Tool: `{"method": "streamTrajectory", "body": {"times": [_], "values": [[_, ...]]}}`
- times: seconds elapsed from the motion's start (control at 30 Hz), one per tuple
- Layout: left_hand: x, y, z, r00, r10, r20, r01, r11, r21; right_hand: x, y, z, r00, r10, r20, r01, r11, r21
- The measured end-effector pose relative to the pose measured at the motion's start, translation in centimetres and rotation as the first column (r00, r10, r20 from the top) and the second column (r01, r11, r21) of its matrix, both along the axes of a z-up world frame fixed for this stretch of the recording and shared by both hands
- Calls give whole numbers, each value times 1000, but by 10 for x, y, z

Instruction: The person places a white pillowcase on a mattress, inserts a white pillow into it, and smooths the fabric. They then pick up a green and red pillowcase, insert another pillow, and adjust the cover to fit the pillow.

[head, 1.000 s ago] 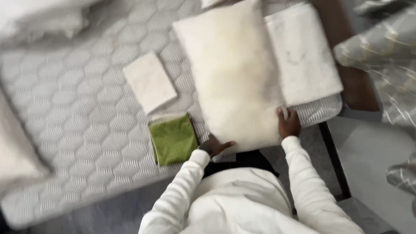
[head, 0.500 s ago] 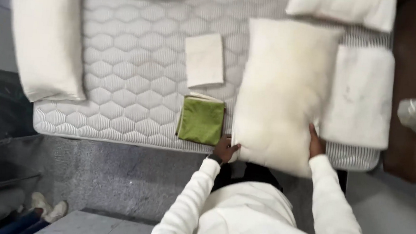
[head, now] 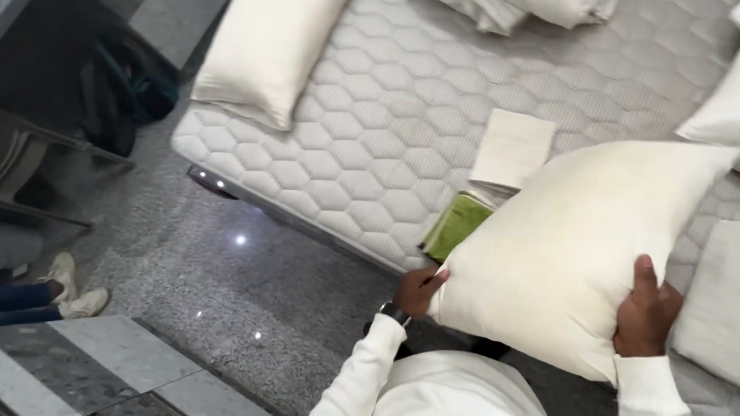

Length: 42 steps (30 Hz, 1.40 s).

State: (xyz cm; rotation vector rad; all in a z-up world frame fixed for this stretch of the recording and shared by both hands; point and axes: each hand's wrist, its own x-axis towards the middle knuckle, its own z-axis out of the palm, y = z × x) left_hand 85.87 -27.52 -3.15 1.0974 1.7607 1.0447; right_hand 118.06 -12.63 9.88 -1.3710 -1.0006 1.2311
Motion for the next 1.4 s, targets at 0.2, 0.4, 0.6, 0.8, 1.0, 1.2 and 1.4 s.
{"method": "streamTrajectory", "body": {"times": [0.2,0.4,0.6,0.8,1.0,1.2,1.4], "values": [[-85,-63,12,978,210,-12,-207,969,134,-118,-46,5,980,122,157,-125,992,12],[-166,-54,46,801,577,-159,-524,805,279,-212,-51,21,962,230,149,-248,962,115],[-229,-9,106,618,764,-186,-660,633,404,-261,3,-77,930,256,262,-282,957,64],[-350,50,71,563,739,-371,-619,674,403,-351,78,-94,761,613,213,-620,783,-37],[-366,80,-23,777,344,-526,-370,927,60,-303,71,-233,576,677,458,-682,707,-188],[-311,109,-103,778,3,-628,-239,926,-291,-205,32,-256,319,440,839,-309,886,-347],[-218,161,-32,675,-286,-681,-243,785,-570,-132,-26,-297,514,506,693,14,803,-596]]}}
